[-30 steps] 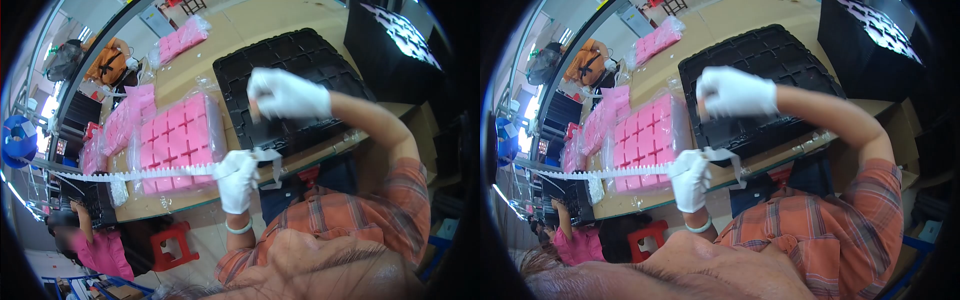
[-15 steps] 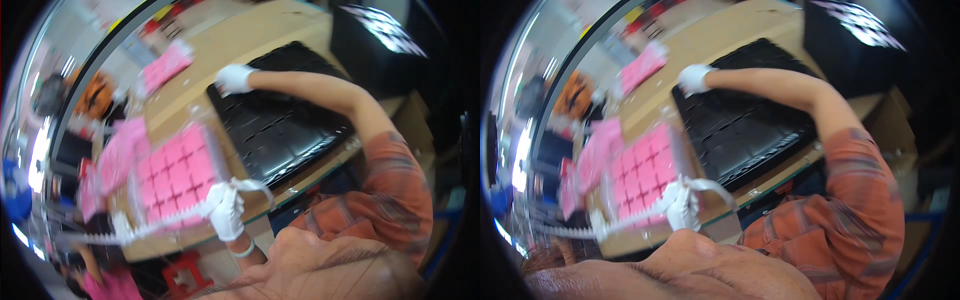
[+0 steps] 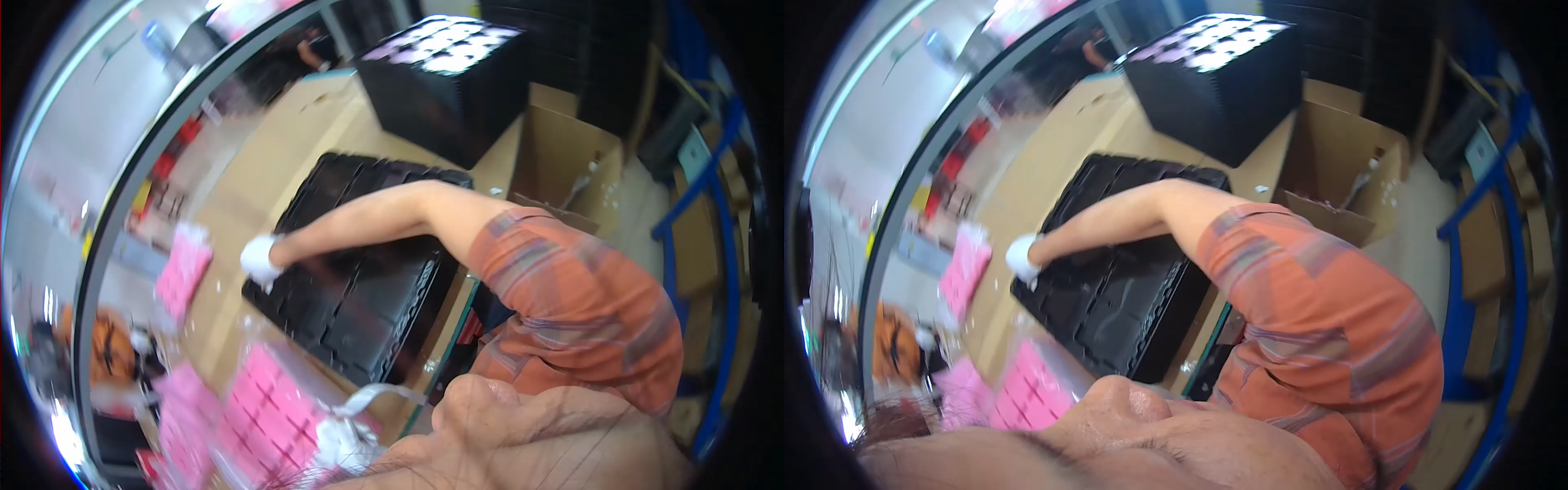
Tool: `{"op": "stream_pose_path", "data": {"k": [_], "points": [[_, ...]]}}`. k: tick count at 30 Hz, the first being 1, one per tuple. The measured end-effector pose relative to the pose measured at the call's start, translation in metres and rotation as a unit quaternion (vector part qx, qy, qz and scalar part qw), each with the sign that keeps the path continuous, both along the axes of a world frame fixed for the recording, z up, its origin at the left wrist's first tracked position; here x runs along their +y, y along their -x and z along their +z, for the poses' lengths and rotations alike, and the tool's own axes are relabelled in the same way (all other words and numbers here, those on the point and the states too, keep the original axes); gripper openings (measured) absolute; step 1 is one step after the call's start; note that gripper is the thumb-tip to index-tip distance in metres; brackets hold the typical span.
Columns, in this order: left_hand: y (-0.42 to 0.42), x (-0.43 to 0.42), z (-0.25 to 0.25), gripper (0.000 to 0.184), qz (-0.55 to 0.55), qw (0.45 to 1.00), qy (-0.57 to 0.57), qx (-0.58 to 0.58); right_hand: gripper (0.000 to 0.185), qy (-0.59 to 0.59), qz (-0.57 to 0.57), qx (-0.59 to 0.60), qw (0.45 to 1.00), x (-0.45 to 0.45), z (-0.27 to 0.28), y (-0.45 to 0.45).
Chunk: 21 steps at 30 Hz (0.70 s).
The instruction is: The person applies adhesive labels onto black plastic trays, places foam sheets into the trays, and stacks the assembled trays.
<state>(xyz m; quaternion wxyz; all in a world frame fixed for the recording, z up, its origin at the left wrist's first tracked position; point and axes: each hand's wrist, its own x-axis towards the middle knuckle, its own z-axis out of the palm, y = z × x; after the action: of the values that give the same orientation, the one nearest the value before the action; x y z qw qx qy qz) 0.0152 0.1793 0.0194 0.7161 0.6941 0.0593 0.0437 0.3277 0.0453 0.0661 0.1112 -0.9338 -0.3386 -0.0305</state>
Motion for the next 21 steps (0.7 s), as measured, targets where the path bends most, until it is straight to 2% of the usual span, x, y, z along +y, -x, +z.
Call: {"op": "stream_pose_path", "data": {"k": [2, 4, 5, 6, 7, 9, 10, 11, 12, 13, 14, 16, 17, 19, 20, 21], "points": [[0.018, 0.001, 0.004, 0.014, 0.026, 0.999, 0.008, 0.017, 0.034, 0.018, 0.012, -0.035, 0.999, -0.002, -0.003, -0.003], [0.035, -0.01, 0.006, 0.015, 0.07, 0.997, 0.024, 0.017, 0.037, 0.056, 0.13, -0.057, 0.988, -0.001, -0.008, -0.012], [0.04, -0.025, 0.006, 0.006, 0.116, 0.992, 0.053, -0.019, 0.039, 0.075, 0.145, -0.034, 0.986, -0.004, -0.008, -0.012], [0.044, -0.027, 0.008, 0.008, 0.108, 0.992, 0.059, -0.018, 0.039, 0.081, 0.121, -0.017, 0.989, -0.003, -0.014, -0.015], [0.049, -0.032, 0.007, 0.008, 0.13, 0.987, 0.098, 0.004, 0.03, 0.056, 0.096, 0.057, 0.992, -0.014, 0.002, 0.002], [0.054, -0.038, 0.01, 0.009, 0.111, 0.991, 0.07, -0.012, 0.015, -0.155, 0.093, 0.174, 0.968, -0.042, 0.004, 0.025], [0.056, -0.041, 0.012, 0.009, 0.108, 0.991, 0.073, -0.014, 0.009, -0.164, 0.115, 0.201, 0.959, -0.059, 0.021, 0.055], [0.057, -0.045, 0.013, 0.009, 0.103, 0.991, 0.079, -0.014, 0.008, -0.174, 0.129, 0.306, 0.927, -0.078, 0.035, 0.087], [0.058, -0.049, 0.014, 0.009, 0.096, 0.992, 0.083, -0.014, 0.009, -0.126, 0.247, 0.325, 0.904, -0.097, 0.045, 0.117], [0.059, -0.053, 0.015, 0.009, 0.094, 0.991, 0.095, -0.016, 0.012, -0.05, 0.334, 0.398, 0.853, -0.113, 0.052, 0.145], [0.059, -0.057, 0.018, 0.009, 0.087, 0.99, 0.105, -0.017, 0.013, -0.008, 0.384, 0.515, 0.766, -0.129, 0.048, 0.174], [0.055, -0.069, 0.023, 0.008, 0.068, 0.993, 0.095, -0.028, 0.021, 0.013, 0.357, 0.33, 0.874, -0.157, 0.042, 0.221], [0.052, -0.077, 0.024, 0.008, 0.059, 0.994, 0.079, -0.039, 0.026, -0.052, 0.287, 0.203, 0.935, -0.169, 0.039, 0.236], [0.046, -0.096, 0.033, 0.008, 0.031, 0.997, 0.056, -0.049, 0.029, -0.279, 0.18, 0.192, 0.924, -0.18, 0.043, 0.247], [0.042, -0.11, 0.038, 0.007, 0.02, 0.998, 0.045, -0.047, 0.025, -0.318, 0.165, 0.171, 0.918, -0.185, 0.046, 0.254], [0.039, -0.122, 0.042, 0.007, 0.014, 0.998, 0.036, -0.045, 0.021, -0.324, 0.14, 0.252, 0.901, -0.188, 0.051, 0.261]]}}
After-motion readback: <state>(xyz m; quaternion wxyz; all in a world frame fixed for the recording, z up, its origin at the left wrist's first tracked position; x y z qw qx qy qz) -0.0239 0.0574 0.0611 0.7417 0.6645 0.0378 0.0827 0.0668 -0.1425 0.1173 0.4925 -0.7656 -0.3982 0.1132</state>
